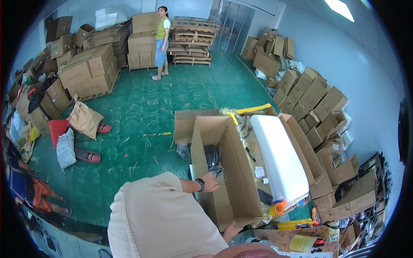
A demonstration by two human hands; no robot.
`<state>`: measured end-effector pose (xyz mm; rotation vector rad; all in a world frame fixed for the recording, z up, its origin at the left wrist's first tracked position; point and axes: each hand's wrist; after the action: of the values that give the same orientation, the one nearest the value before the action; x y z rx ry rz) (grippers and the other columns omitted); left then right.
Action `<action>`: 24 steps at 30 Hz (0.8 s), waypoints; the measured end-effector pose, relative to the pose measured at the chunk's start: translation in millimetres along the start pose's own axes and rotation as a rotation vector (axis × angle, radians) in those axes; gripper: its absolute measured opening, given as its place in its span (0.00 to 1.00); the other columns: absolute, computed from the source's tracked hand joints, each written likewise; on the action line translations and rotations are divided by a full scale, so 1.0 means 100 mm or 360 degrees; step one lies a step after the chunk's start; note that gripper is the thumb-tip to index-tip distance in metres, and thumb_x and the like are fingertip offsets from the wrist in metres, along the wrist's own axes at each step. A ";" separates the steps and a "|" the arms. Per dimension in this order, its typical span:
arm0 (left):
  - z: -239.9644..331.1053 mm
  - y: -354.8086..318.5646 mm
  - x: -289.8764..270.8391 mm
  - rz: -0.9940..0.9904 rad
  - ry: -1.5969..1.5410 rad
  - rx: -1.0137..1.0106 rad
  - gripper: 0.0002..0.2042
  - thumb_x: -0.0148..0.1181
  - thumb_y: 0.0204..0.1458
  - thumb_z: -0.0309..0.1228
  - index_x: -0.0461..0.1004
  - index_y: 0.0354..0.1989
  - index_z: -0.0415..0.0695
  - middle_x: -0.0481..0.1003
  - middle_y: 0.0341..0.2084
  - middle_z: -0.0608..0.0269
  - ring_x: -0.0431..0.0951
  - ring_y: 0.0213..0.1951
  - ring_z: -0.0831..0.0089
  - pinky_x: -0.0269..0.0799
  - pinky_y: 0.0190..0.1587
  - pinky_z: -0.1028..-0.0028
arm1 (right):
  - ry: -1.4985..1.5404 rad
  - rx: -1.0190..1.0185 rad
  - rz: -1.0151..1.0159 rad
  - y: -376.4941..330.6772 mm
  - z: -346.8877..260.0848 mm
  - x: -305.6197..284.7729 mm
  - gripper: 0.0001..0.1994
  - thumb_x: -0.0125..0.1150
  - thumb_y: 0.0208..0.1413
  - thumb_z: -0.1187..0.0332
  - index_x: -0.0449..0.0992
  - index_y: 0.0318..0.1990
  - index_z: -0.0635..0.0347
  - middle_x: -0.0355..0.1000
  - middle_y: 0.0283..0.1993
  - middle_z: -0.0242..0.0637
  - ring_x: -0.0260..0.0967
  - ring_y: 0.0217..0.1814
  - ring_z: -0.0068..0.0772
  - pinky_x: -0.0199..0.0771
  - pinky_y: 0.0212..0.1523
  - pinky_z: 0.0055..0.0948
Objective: Packing bicycle seats into cardboard boxes, sealing the boxes with tape, and moving them.
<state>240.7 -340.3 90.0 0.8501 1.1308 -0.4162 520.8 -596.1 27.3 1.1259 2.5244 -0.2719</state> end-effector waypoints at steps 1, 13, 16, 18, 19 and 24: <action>-0.01 -0.01 0.00 0.0019 0.0006 -0.0005 0.16 0.57 0.64 0.43 0.82 0.25 0.51 0.81 0.25 0.64 0.78 0.34 0.59 0.67 0.43 0.55 | -0.0067 -0.0017 -0.0011 -0.02 0.00 0.02 0.40 0.68 0.64 0.73 0.54 0.79 0.73 0.65 0.74 0.66 0.67 0.74 0.65 0.66 0.75 0.50; 0.04 -0.14 -0.12 -0.0040 0.0098 -0.0048 0.16 0.57 0.64 0.41 0.83 0.25 0.51 0.82 0.25 0.66 0.79 0.36 0.62 0.66 0.43 0.57 | -0.0144 0.0110 -0.0003 0.05 -0.04 -0.04 0.39 0.67 0.65 0.72 0.54 0.79 0.74 0.63 0.75 0.68 0.67 0.74 0.65 0.66 0.75 0.49; 0.08 -0.11 -0.12 -0.0092 0.0113 -0.0052 0.16 0.57 0.63 0.41 0.84 0.26 0.50 0.83 0.26 0.66 0.79 0.36 0.62 0.67 0.44 0.58 | 0.0028 0.0179 -0.0024 0.02 -0.03 -0.11 0.40 0.67 0.65 0.71 0.53 0.79 0.73 0.63 0.76 0.66 0.67 0.74 0.64 0.66 0.75 0.48; 0.12 -0.13 -0.11 -0.0093 0.0122 -0.0051 0.16 0.57 0.63 0.41 0.84 0.26 0.50 0.83 0.26 0.66 0.79 0.36 0.62 0.67 0.44 0.58 | 0.0014 0.0179 -0.0028 -0.01 -0.03 -0.14 0.40 0.67 0.65 0.71 0.53 0.79 0.73 0.63 0.76 0.65 0.67 0.74 0.64 0.66 0.75 0.49; 0.12 -0.12 -0.11 -0.0100 0.0126 -0.0055 0.15 0.58 0.63 0.40 0.85 0.26 0.50 0.83 0.26 0.66 0.79 0.36 0.62 0.67 0.44 0.57 | -0.0005 0.0185 -0.0036 -0.01 -0.03 -0.16 0.40 0.67 0.65 0.70 0.53 0.80 0.72 0.64 0.76 0.64 0.67 0.75 0.64 0.66 0.75 0.49; 0.04 -0.13 -0.03 -0.0005 0.0108 -0.0047 0.18 0.56 0.63 0.42 0.84 0.25 0.49 0.83 0.25 0.65 0.79 0.34 0.61 0.67 0.44 0.56 | 0.0001 0.0147 -0.0038 -0.03 -0.07 -0.11 0.41 0.68 0.65 0.70 0.53 0.80 0.72 0.64 0.76 0.65 0.67 0.75 0.64 0.66 0.76 0.49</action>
<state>232.8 -352.2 88.3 0.8421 1.1980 -0.3746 523.6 -603.3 38.1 1.1302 2.5508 -0.3980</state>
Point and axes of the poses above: each hand's wrist, its own y-axis towards the middle knuckle, its own x-axis out of the palm, z = x × y
